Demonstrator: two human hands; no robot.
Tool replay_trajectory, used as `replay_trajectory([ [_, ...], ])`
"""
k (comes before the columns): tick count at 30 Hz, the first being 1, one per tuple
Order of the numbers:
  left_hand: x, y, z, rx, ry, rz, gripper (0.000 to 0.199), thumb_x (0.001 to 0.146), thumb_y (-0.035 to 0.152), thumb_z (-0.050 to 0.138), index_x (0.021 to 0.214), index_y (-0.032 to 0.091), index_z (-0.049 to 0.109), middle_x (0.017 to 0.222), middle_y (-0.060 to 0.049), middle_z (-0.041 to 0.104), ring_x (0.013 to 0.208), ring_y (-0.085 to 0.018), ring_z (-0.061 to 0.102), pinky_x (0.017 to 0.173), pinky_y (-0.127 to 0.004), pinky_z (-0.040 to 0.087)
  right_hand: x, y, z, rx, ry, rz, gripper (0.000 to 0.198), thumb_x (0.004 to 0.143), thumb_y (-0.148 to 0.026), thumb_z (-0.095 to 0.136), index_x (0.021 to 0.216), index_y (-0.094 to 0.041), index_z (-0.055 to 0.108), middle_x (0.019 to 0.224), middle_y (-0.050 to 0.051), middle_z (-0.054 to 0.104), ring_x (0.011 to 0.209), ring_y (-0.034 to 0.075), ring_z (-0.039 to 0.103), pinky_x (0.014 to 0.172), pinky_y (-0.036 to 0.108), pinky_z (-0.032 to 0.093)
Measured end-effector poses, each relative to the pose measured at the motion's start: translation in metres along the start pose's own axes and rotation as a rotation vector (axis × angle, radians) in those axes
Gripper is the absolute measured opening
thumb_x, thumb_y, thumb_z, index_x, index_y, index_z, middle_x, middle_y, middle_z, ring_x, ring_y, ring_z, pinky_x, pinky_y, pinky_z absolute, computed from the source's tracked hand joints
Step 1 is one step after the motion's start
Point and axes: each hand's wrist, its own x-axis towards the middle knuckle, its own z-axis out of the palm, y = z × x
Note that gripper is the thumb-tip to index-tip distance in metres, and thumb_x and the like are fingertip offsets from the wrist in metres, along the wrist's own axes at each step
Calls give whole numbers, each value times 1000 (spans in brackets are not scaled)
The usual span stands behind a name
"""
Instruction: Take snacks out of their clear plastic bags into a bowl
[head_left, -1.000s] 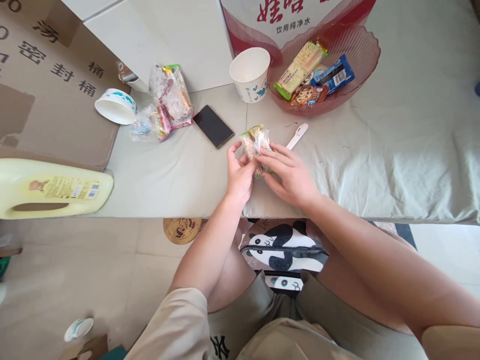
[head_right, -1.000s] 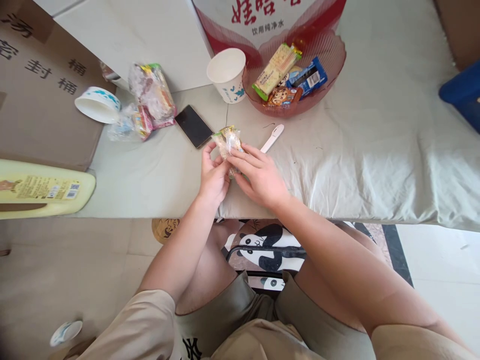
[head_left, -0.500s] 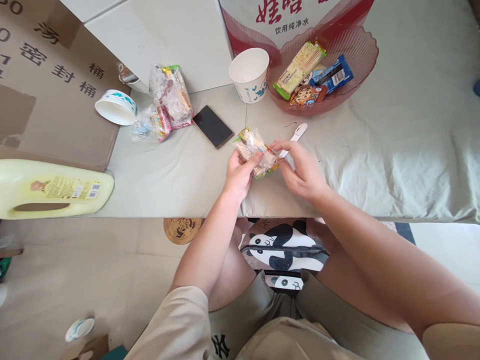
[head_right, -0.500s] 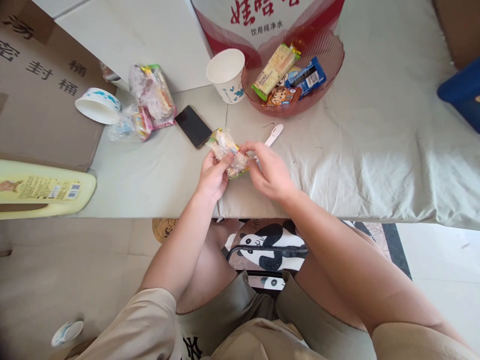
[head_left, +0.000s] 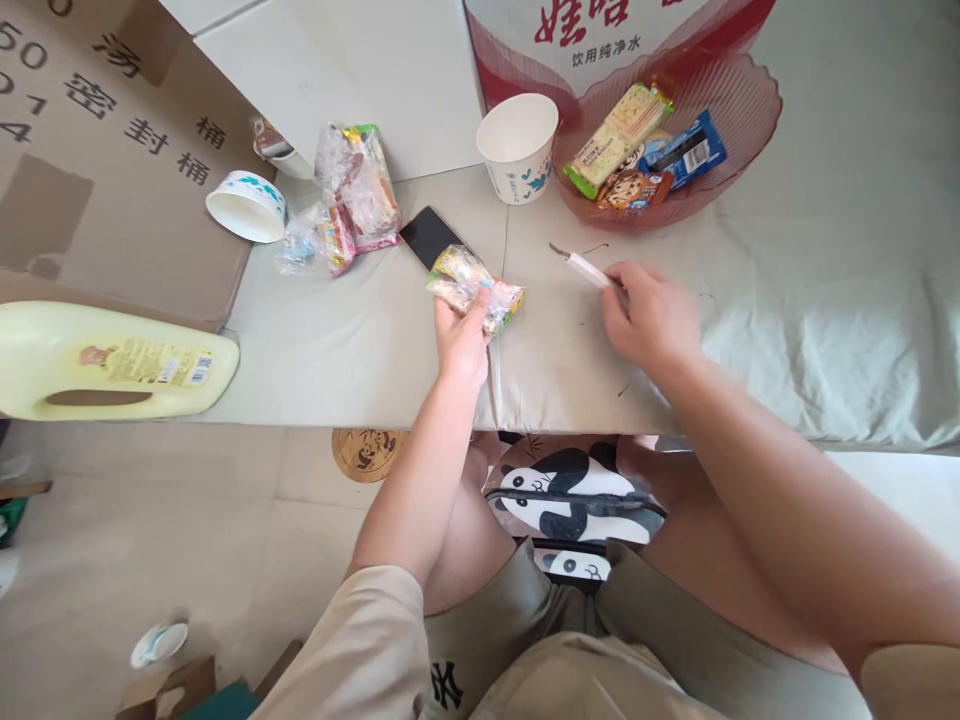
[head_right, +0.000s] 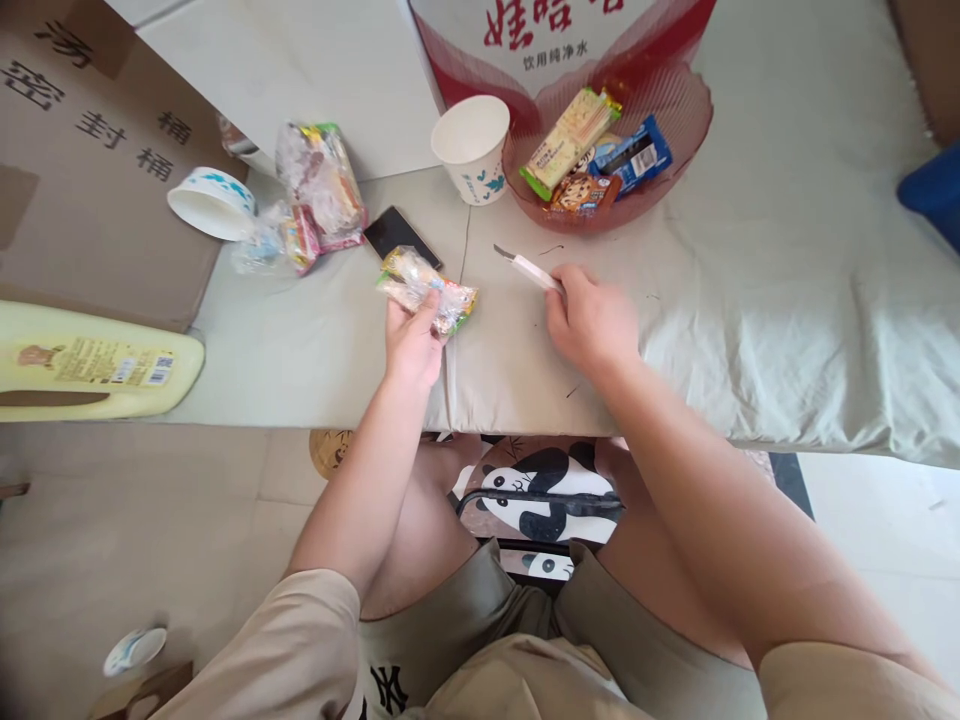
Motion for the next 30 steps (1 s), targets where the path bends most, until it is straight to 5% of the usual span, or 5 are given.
replay_trajectory([
  [5, -8, -13, 16, 132, -87, 121, 56, 72, 37, 90, 117, 25, 59, 120, -7, 73, 115, -23, 71, 105, -38, 54, -11, -29, 7, 318, -106, -56, 37, 97, -38, 41, 99, -19, 73, 68, 6, 65, 65, 21, 59, 65, 32, 42],
  [16, 9, 4, 1, -13, -20, 79, 60, 76, 34, 87, 125, 31, 53, 131, -5, 69, 122, -24, 68, 98, -40, 59, -14, -16, -4, 127, -242, -103, 35, 93, -33, 45, 88, -21, 78, 73, 7, 69, 68, 22, 59, 62, 33, 39],
  [21, 9, 0, 3, 3, -50, 179, 98, 71, 40, 91, 147, 42, 28, 138, -5, 63, 121, -22, 67, 96, -38, 58, -9, 7, -15, 19, -25, 47, 34, 89, -35, 52, 106, -22, 79, 103, 12, 77, 86, 31, 67, 74, 42, 48],
  [26, -11, -14, 15, 253, -227, 265, 67, 73, 61, 83, 122, 30, 50, 102, -3, 68, 90, -17, 70, 84, -32, 57, -7, 16, -13, 27, 165, -48, 41, 88, -27, 50, 122, -20, 72, 120, 17, 73, 118, 38, 62, 97, 56, 48],
  [30, -11, -7, 13, 429, -94, 420, 46, 79, 60, 78, 97, 24, 56, 102, -3, 64, 94, -16, 67, 86, -29, 53, -17, 3, -3, 193, 59, -239, 45, 90, -35, 52, 129, -19, 65, 128, 16, 71, 120, 35, 63, 102, 54, 48],
])
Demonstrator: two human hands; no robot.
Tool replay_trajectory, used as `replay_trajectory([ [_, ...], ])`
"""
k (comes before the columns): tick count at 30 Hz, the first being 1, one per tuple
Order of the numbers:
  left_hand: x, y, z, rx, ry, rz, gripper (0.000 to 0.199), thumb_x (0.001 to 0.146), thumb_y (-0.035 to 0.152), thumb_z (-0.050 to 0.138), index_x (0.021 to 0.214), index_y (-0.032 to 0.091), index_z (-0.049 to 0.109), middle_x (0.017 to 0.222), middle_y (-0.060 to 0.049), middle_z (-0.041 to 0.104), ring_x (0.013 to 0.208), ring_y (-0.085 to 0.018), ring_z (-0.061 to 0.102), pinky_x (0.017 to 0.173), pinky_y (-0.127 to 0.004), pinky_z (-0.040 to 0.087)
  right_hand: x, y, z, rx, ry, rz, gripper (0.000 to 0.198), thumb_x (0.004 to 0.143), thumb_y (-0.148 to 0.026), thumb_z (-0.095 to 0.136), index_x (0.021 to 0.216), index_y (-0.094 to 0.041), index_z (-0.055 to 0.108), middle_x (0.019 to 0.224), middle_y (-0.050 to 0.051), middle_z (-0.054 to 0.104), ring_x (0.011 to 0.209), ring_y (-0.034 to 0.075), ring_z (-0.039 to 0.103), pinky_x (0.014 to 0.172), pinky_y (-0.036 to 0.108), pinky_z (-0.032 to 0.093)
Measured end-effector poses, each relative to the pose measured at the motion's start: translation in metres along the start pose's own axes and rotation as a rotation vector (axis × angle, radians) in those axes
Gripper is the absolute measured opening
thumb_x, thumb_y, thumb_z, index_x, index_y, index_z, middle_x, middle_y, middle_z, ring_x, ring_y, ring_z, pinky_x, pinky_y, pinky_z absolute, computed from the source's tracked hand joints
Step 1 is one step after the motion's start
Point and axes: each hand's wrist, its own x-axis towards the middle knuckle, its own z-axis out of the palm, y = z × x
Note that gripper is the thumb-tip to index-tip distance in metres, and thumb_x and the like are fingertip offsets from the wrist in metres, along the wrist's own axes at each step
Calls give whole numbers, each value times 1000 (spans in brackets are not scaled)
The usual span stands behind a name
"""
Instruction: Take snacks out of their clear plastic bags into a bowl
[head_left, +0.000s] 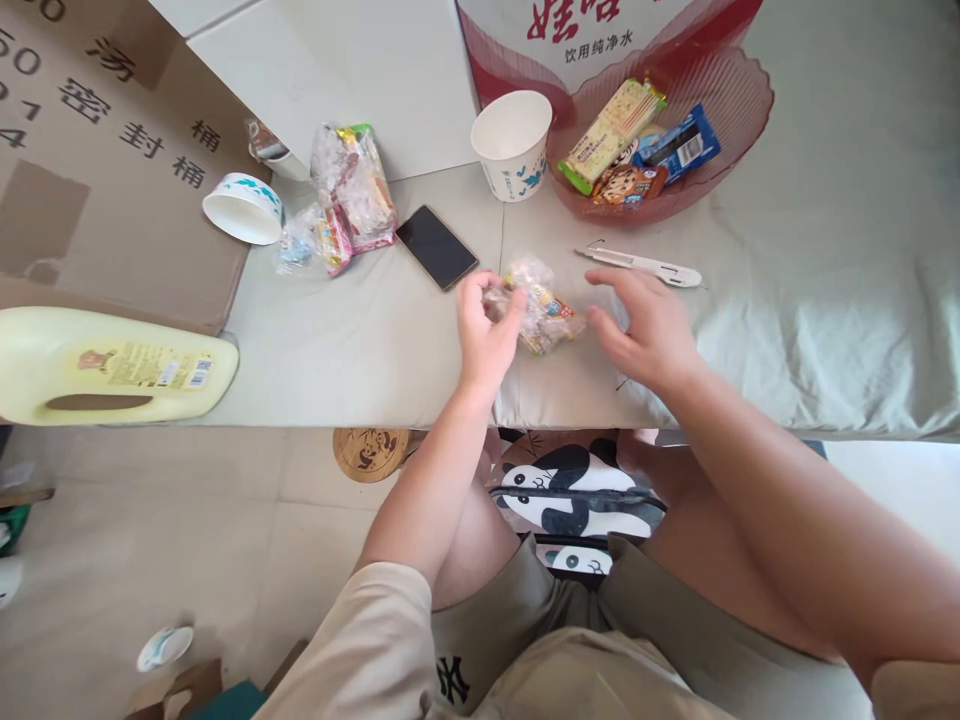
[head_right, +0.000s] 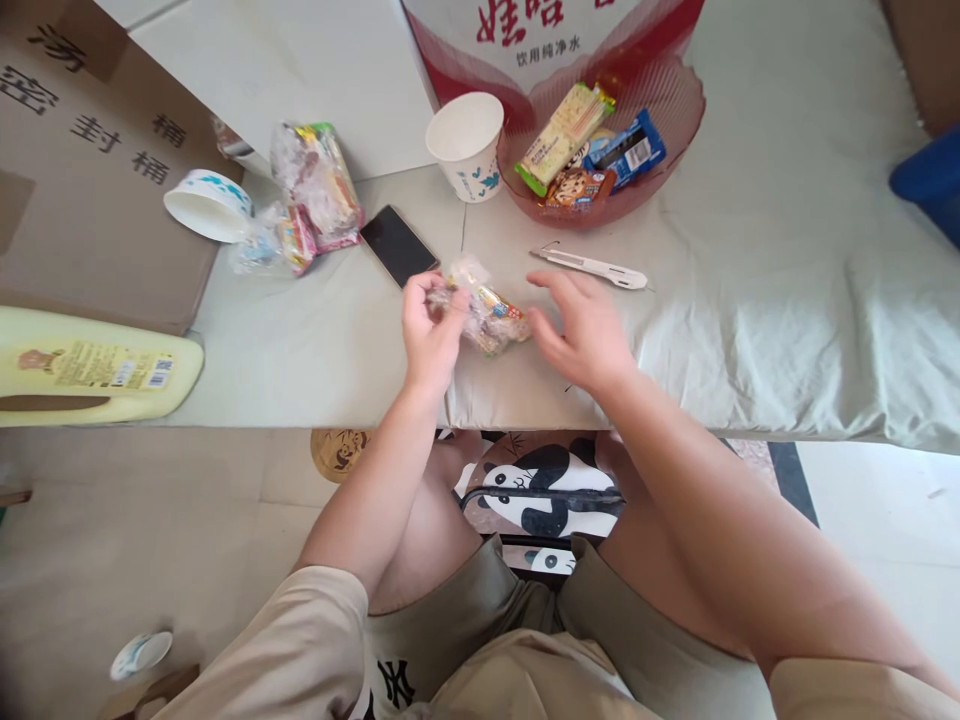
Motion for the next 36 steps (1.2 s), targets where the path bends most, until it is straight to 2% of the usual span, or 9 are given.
replay_trajectory([
  [8, 23, 4, -36, -111, 129, -303, 31, 89, 55, 63, 92, 25, 56, 100, -3, 67, 94, -18, 70, 78, -27, 52, 1, -12, 7, 114, -140, -27, 21, 90, -27, 50, 93, -23, 70, 112, 11, 76, 106, 29, 69, 95, 45, 51],
  [11, 17, 8, -40, -62, -126, -179, 38, 76, 44, 81, 102, 24, 62, 111, -5, 70, 114, -22, 67, 93, -30, 50, 6, -7, -7, 60, 7, 136, 22, 88, -23, 47, 94, -24, 68, 105, 11, 75, 100, 29, 68, 90, 44, 51],
  [14, 9, 12, -38, 60, -331, -210, 42, 69, 20, 81, 106, 24, 63, 95, -2, 72, 97, -20, 70, 88, -32, 52, 5, -8, -19, -1, 107, 201, 30, 88, -18, 41, 101, -23, 68, 104, 11, 73, 102, 31, 67, 91, 46, 49],
  [19, -2, 25, -37, -45, -216, -235, 28, 69, 6, 62, 91, 23, 58, 75, 3, 60, 82, -17, 69, 79, -30, 52, -10, -22, -13, -118, -42, -106, 38, 87, -23, 52, 122, -24, 66, 142, 12, 62, 136, 36, 52, 110, 55, 38],
  [22, -6, 33, -39, -196, -168, -247, 20, 71, 7, 60, 83, 23, 54, 73, 3, 54, 79, -15, 66, 77, -27, 51, -18, -32, -5, -209, -85, -168, 24, 91, -25, 53, 107, -28, 70, 146, 7, 61, 147, 35, 40, 119, 59, 25],
  [25, -5, 33, -42, -189, -28, -228, 21, 72, 5, 56, 82, 23, 54, 74, 3, 53, 76, -13, 62, 76, -24, 49, -22, -39, -4, -238, -60, -153, 23, 94, -21, 47, 90, -26, 69, 108, 8, 76, 128, 31, 59, 121, 59, 20],
  [28, -3, 29, -48, -84, 58, -233, 22, 73, 4, 56, 84, 23, 55, 76, 3, 53, 71, -11, 56, 73, -23, 46, -25, -45, -6, -244, -193, -105, 23, 90, -21, 48, 97, -23, 69, 68, 4, 67, 80, 26, 68, 105, 53, 40],
  [32, -5, 24, -55, 130, -97, -233, 20, 76, 17, 70, 94, 21, 64, 86, 0, 60, 69, -12, 52, 70, -26, 43, -31, -48, -5, -221, -507, -31, 27, 89, -25, 48, 107, -23, 69, 62, 3, 62, 61, 25, 58, 64, 35, 40],
  [36, -10, 17, -56, 402, -288, -183, 25, 68, 25, 82, 90, 20, 71, 89, -2, 67, 75, -16, 56, 73, -28, 43, -32, -40, 0, -124, -490, 58, 36, 93, -23, 42, 120, -19, 64, 61, 3, 58, 62, 25, 58, 60, 33, 38],
])
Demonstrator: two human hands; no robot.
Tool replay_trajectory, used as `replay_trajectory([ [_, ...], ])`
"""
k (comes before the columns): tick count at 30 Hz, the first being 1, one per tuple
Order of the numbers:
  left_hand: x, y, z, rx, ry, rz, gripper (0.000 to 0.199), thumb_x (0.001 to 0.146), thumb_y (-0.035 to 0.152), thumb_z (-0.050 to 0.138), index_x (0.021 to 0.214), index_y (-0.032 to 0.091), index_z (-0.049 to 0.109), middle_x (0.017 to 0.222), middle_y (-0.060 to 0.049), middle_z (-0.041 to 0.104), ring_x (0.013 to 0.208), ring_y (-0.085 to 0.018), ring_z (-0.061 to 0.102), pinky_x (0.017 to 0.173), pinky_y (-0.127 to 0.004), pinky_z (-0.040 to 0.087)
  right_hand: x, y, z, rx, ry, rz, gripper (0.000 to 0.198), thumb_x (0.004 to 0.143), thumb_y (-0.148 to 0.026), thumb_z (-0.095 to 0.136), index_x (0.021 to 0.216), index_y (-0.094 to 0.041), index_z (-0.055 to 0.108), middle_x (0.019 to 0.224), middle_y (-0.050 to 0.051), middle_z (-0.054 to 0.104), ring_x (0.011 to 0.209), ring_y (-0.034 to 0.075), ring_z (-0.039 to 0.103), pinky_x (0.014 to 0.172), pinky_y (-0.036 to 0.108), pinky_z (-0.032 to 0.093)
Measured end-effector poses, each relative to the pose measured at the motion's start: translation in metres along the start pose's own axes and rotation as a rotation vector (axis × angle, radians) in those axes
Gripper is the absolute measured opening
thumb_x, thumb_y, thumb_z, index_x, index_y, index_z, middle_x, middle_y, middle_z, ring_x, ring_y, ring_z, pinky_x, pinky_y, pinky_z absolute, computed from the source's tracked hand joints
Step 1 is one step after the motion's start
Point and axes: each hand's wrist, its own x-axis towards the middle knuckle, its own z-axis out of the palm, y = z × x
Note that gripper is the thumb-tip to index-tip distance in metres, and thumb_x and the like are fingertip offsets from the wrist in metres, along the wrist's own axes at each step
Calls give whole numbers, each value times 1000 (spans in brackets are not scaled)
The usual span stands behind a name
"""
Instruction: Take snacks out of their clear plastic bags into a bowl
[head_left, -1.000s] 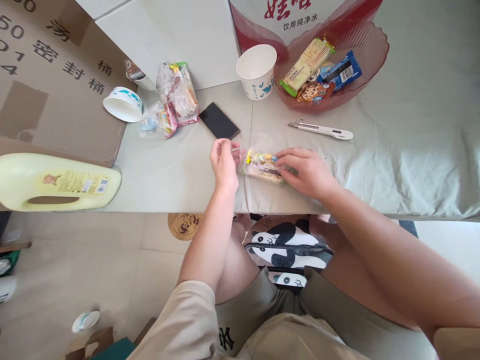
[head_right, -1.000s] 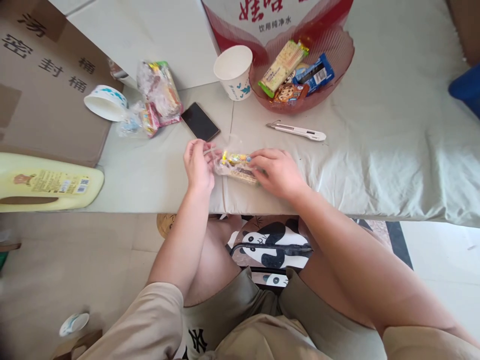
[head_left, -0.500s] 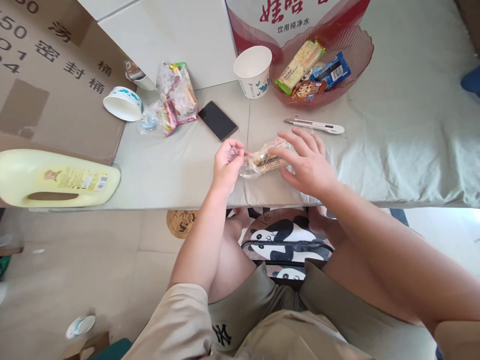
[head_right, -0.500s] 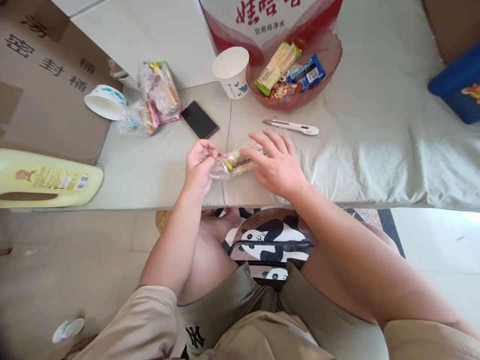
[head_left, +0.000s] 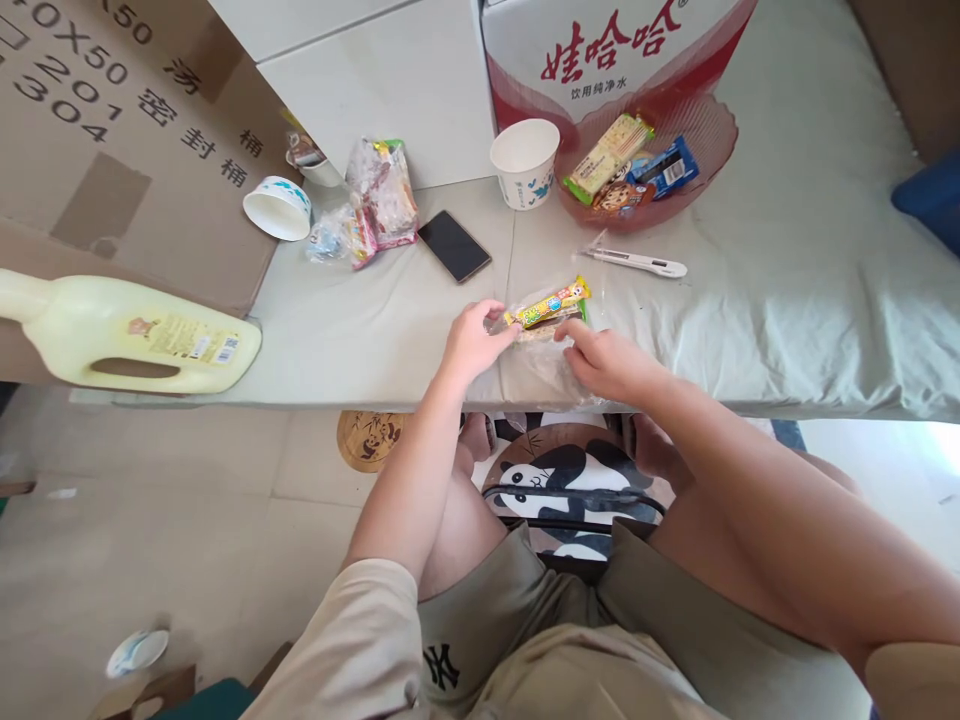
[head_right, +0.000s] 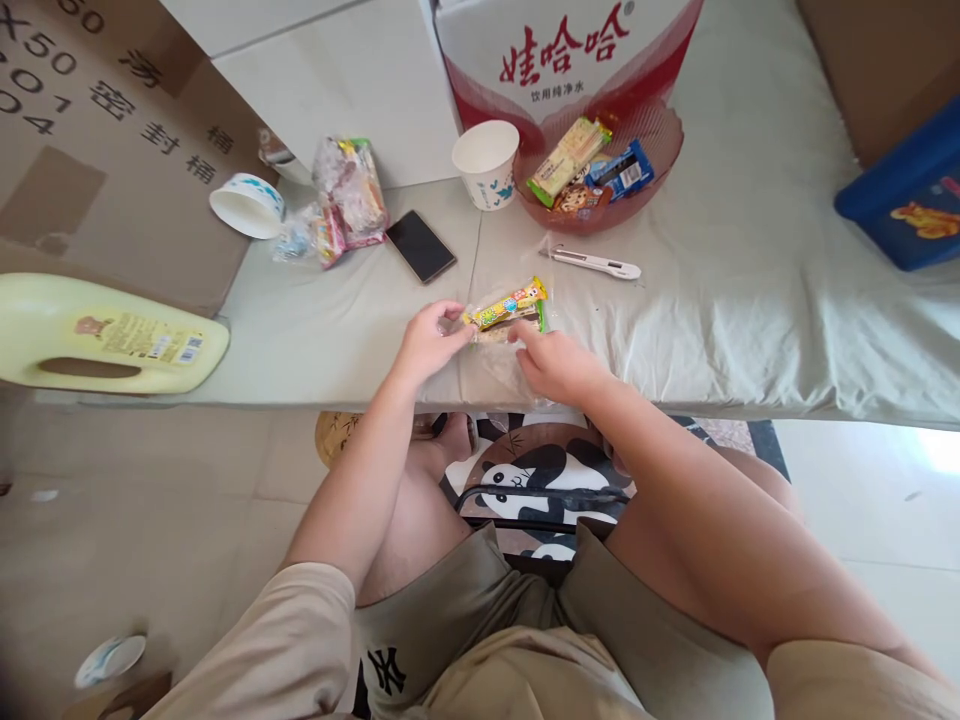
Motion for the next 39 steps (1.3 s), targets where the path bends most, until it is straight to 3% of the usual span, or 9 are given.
replay_trajectory([
  [3, 3, -4, 5, -6, -18, 4, 9, 78, 27, 74, 76, 19, 69, 75, -1, 66, 68, -15, 54, 69, -27, 41, 2, 9, 3, 38, 232, 38, 40, 90, -18, 41, 125, -17, 62, 89, 11, 69, 75, 26, 64, 66, 36, 46],
  [6, 8, -2, 11, -181, -28, 11, 22, 86, 32, 68, 69, 19, 66, 64, 2, 58, 62, -12, 50, 63, -25, 39, 2, 14, 6, -99, 394, 19, 45, 86, -16, 47, 128, -21, 64, 131, 18, 63, 106, 33, 65, 80, 44, 52],
  [11, 4, 11, 21, -665, -155, -127, 23, 84, 39, 74, 76, 20, 65, 78, 0, 64, 69, -11, 58, 66, -22, 48, 9, 21, 13, -131, 299, -166, 68, 79, -19, 60, 146, -22, 52, 159, 15, 46, 147, 41, 39, 113, 57, 38],
  [15, 1, 22, 20, -899, -226, -329, 27, 83, 40, 74, 76, 20, 58, 83, -1, 67, 64, -11, 61, 52, -21, 48, 20, 31, 12, -9, 299, -189, 63, 81, -27, 62, 143, -20, 53, 144, 17, 59, 138, 38, 49, 113, 54, 37],
  [18, 8, 27, 16, -941, -244, -378, 25, 81, 35, 74, 75, 19, 56, 78, 2, 64, 46, -4, 46, 34, -14, 27, 26, 38, 2, 117, 279, -195, 48, 83, -32, 63, 130, -21, 63, 124, 16, 66, 114, 33, 62, 99, 47, 49],
  [21, 19, 26, 8, -991, -262, -430, 23, 79, 29, 75, 76, 18, 56, 67, 7, 55, 35, 2, 24, 30, -12, 9, 29, 43, -8, 183, 257, -198, 33, 82, -30, 64, 113, -24, 69, 114, 12, 65, 106, 30, 61, 94, 44, 51],
  [30, 37, 5, -37, -708, -347, -444, 30, 67, 32, 85, 73, 15, 61, 54, 8, 46, 34, 2, 27, 31, -9, 16, 39, 47, -19, 393, 226, -111, 28, 79, -41, 75, 98, -22, 67, 107, 10, 63, 98, 26, 64, 90, 42, 52],
  [35, 36, -3, -37, -774, -261, -475, 27, 70, 28, 81, 74, 17, 57, 53, 10, 43, 32, 2, 26, 30, -11, 16, 43, 41, -27, 416, 417, 108, 33, 76, -49, 74, 86, -19, 66, 93, 10, 64, 86, 25, 59, 79, 40, 49],
  [39, 34, 0, -31, -766, -214, -495, 22, 74, 27, 75, 75, 17, 55, 52, 11, 41, 31, 1, 25, 29, -11, 14, 44, 33, -41, 867, 283, 402, 40, 81, -59, 69, 83, -20, 62, 70, 3, 58, 56, 13, 45, 50, 27, 34],
])
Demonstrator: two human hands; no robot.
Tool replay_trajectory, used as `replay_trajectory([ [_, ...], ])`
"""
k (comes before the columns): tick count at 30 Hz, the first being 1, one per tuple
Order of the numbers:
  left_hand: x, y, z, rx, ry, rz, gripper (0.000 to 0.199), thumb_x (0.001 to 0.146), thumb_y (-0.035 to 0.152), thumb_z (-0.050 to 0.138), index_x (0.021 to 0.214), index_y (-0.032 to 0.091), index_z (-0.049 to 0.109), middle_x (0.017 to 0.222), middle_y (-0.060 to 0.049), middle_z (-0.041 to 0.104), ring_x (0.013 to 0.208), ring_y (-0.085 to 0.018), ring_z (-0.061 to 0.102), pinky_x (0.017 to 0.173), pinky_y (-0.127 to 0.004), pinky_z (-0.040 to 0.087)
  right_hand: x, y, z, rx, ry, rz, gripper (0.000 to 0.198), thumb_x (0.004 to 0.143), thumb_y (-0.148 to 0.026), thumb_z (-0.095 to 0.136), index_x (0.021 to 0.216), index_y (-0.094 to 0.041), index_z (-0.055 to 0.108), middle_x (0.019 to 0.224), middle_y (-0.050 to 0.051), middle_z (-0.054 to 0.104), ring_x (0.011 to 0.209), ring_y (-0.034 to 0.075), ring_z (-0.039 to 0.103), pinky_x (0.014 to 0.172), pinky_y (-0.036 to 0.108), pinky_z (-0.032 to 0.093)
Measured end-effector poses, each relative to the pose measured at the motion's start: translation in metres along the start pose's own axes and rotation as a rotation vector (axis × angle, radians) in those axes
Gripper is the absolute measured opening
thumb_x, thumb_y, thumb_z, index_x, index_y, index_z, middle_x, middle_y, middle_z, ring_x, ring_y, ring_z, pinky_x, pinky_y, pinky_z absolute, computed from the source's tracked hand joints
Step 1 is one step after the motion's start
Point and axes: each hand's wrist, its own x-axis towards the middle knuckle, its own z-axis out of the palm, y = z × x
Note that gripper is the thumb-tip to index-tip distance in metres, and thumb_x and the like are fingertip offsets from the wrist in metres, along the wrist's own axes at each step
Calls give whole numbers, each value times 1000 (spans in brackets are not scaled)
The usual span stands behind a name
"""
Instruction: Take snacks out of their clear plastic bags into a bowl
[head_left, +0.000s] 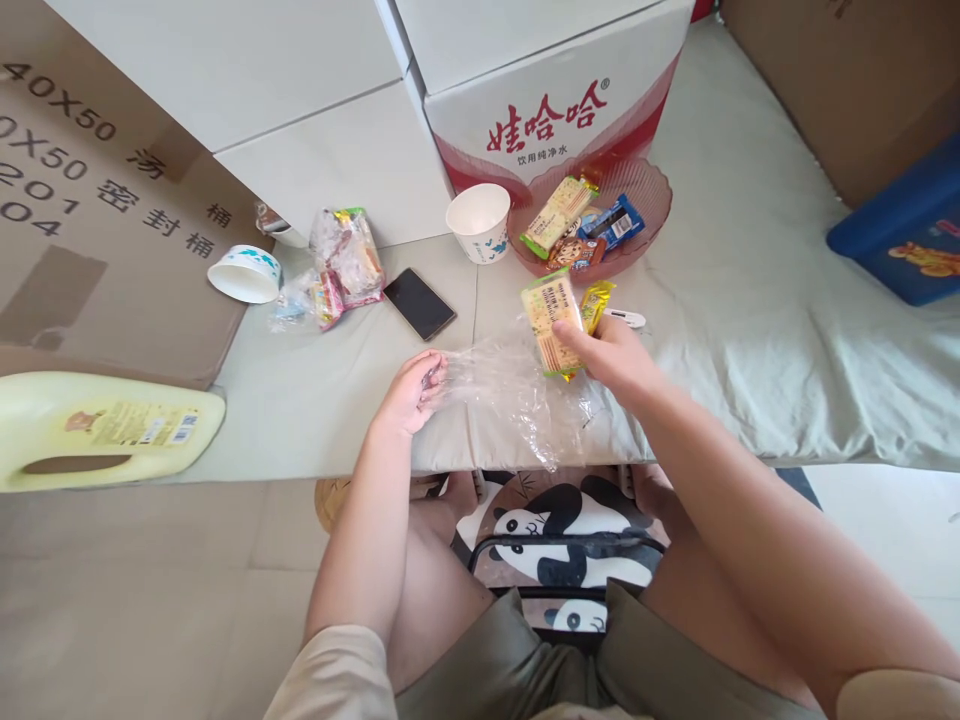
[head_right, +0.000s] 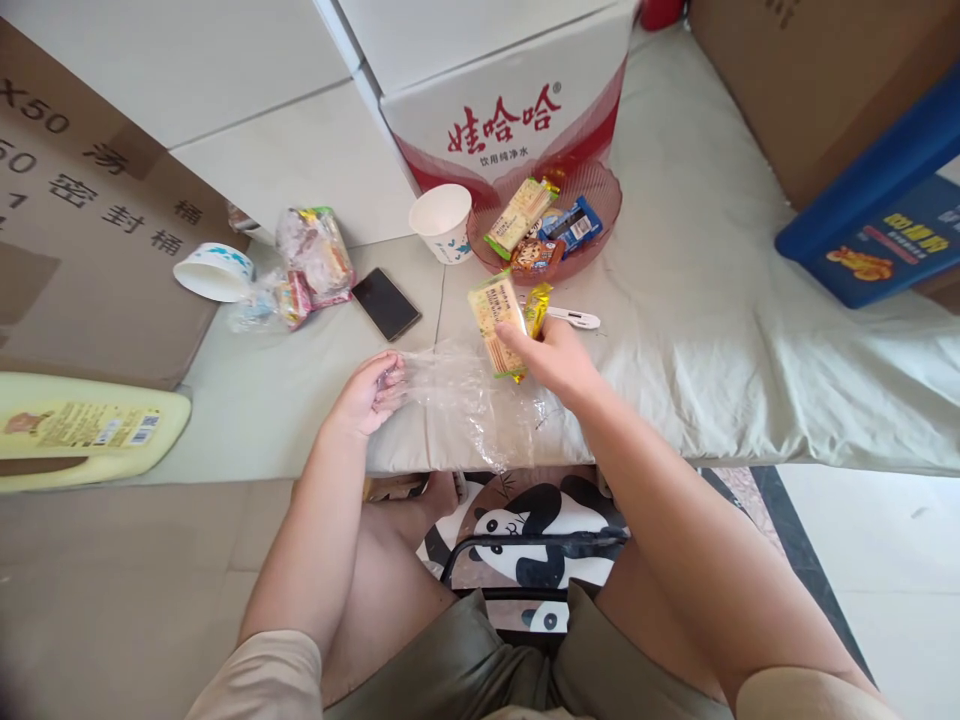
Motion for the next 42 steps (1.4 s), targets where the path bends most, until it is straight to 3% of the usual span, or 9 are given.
replay_trajectory([
  [6, -1, 1, 6, 74, 29, 10, 22, 76, 30, 71, 75, 18, 53, 52, 11, 39, 32, 0, 25, 30, -13, 14, 9, -32, -5, 498, -68, 253, 38, 82, -54, 76, 79, -21, 56, 59, -4, 46, 43, 6, 28, 37, 22, 21],
  [10, -2, 1, 8, 94, 23, 22, 22, 77, 30, 71, 74, 18, 52, 52, 11, 36, 32, 0, 25, 30, -12, 14, 27, -42, -19, 641, 70, -63, 44, 87, -67, 63, 97, -25, 63, 93, 8, 67, 81, 19, 68, 59, 29, 56],
  [13, -1, 0, 8, 98, 24, 11, 24, 76, 29, 70, 71, 19, 49, 52, 12, 34, 32, 0, 23, 31, -13, 12, 38, -41, -31, 619, 141, -278, 49, 89, -73, 54, 102, -26, 62, 117, 13, 68, 122, 28, 65, 86, 40, 61],
  [17, 0, -2, 5, 96, 27, -14, 27, 74, 31, 71, 70, 20, 47, 51, 12, 33, 32, -1, 23, 31, -14, 11, 40, -36, -27, 601, 259, -259, 32, 88, -53, 63, 103, -25, 61, 117, 10, 71, 116, 25, 69, 97, 43, 58],
  [22, -5, -5, 5, 147, 6, 16, 27, 74, 37, 72, 75, 19, 52, 55, 10, 38, 35, -1, 23, 34, -16, 9, 22, -15, 13, 147, 88, -377, 17, 83, -30, 65, 98, -22, 64, 92, 6, 74, 87, 21, 72, 89, 42, 59],
  [26, -1, -7, -2, 281, -2, 154, 25, 74, 36, 74, 84, 19, 59, 60, 8, 42, 44, -4, 32, 40, -17, 18, 8, 15, 35, -384, -213, -666, 30, 86, -16, 50, 107, -18, 71, 112, 11, 76, 107, 25, 71, 101, 45, 55],
  [32, 11, -13, -16, 426, 765, 837, 17, 84, 23, 57, 101, 21, 60, 91, -2, 62, 88, -15, 61, 82, -27, 49, -9, 30, 35, -896, -309, -647, 57, 84, -29, 65, 140, -18, 63, 148, 14, 60, 142, 35, 49, 117, 53, 41],
  [38, -20, -31, 17, 1103, 7, 994, 19, 87, 37, 62, 82, 21, 71, 127, -11, 69, 127, -28, 58, 112, -47, 44, -22, 22, 39, -1176, -262, -423, 87, 82, -65, 68, 156, -23, 48, 169, 16, 31, 156, 45, 23, 123, 65, 21],
  [42, -24, -28, 16, 1116, -68, 738, 42, 91, 34, 53, 53, 19, 60, 97, -8, 77, 98, -23, 69, 92, -38, 52, -18, 24, 37, -1210, -164, -350, 73, 99, -63, 42, 157, -20, 47, 169, 19, 30, 157, 44, 22, 122, 65, 18],
])
